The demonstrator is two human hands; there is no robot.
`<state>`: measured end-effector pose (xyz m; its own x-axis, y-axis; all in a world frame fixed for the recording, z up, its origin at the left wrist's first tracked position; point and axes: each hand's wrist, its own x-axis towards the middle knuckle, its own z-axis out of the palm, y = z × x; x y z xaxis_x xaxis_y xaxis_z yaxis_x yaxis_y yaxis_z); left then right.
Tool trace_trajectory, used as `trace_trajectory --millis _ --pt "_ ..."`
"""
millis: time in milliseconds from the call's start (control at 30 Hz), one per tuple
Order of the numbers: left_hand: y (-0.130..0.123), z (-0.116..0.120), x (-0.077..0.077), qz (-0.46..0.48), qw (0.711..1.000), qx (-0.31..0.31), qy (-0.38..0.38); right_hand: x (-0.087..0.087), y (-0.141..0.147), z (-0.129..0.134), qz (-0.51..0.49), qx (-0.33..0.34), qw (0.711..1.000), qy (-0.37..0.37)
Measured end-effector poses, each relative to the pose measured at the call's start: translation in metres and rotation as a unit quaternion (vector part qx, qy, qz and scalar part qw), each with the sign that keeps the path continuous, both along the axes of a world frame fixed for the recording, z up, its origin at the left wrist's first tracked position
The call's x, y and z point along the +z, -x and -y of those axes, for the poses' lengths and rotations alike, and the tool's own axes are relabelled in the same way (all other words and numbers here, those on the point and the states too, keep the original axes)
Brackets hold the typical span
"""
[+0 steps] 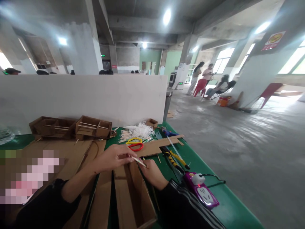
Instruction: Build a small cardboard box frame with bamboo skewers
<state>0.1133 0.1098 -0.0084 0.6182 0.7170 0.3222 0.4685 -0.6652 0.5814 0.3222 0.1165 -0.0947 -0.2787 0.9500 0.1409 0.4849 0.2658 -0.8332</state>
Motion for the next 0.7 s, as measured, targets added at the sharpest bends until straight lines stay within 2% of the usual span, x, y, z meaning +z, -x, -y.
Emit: trace_trajectory --millis 167,333,433,567,700 --pt "0.003 0.002 0.007 -0.031 0.998 -0.019 -0.046 0.001 -0.002 0.001 0.017 0.022 0.999 -0.035" --pt "0.016 0.000 0.019 -0.038 0.996 0.015 -0.081 0.010 -0.002 0.005 0.023 0.047 0.996 -0.066" --pt "0.030 0.000 0.032 -0.002 0.994 0.049 -0.099 0.010 -0.004 0.004 0.029 0.038 0.996 -0.073" --pt "0.066 0.005 0.058 0.098 0.981 0.137 -0.094 0.009 -0.009 0.001 0.036 0.010 0.997 -0.072" --pt "0.115 0.013 0.077 0.182 0.943 0.263 -0.092 0.008 -0.014 -0.004 0.043 -0.051 0.995 -0.074"
